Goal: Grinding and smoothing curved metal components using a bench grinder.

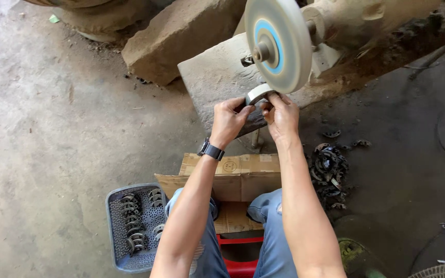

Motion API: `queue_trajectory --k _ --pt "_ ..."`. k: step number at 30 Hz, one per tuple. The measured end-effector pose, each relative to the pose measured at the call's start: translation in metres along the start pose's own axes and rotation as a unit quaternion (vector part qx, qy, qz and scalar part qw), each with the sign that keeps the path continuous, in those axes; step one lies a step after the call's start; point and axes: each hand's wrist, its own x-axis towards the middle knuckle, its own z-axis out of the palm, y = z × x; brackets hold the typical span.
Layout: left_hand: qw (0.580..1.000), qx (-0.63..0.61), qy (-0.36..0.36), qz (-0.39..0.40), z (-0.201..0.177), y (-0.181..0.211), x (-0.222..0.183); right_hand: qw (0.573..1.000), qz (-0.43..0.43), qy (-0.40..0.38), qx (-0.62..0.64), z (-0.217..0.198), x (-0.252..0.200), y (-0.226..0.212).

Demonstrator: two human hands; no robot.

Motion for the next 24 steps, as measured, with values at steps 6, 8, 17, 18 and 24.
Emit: queue_trajectory --k 6,8,17,18,24 --pt "1.000 0.012 0.014 0.023 0.005 -0.011 0.001 0.999 -0.029 0.017 -0.011 0.004 0.003 0.003" --pt "0.999 0.022 0.016 0.022 0.001 -0.012 0.000 1.000 -0.027 0.009 -0.011 0.013 -0.005 -0.002" --pt "0.997 0.007 0.031 0.064 0.007 -0.009 0.003 0.998 -0.055 0.013 -0.016 0.002 -0.002 -0.002" --pt "0.997 0.010 0.036 0.070 0.002 -0.011 0.002 0.998 -0.054 -0.003 -0.025 0.003 -0.001 0.002" --pt "0.994 0.031 0.049 0.093 -0.005 -0.021 -0.004 0.999 0.019 -0.015 -0.034 0.008 -0.009 -0.002"
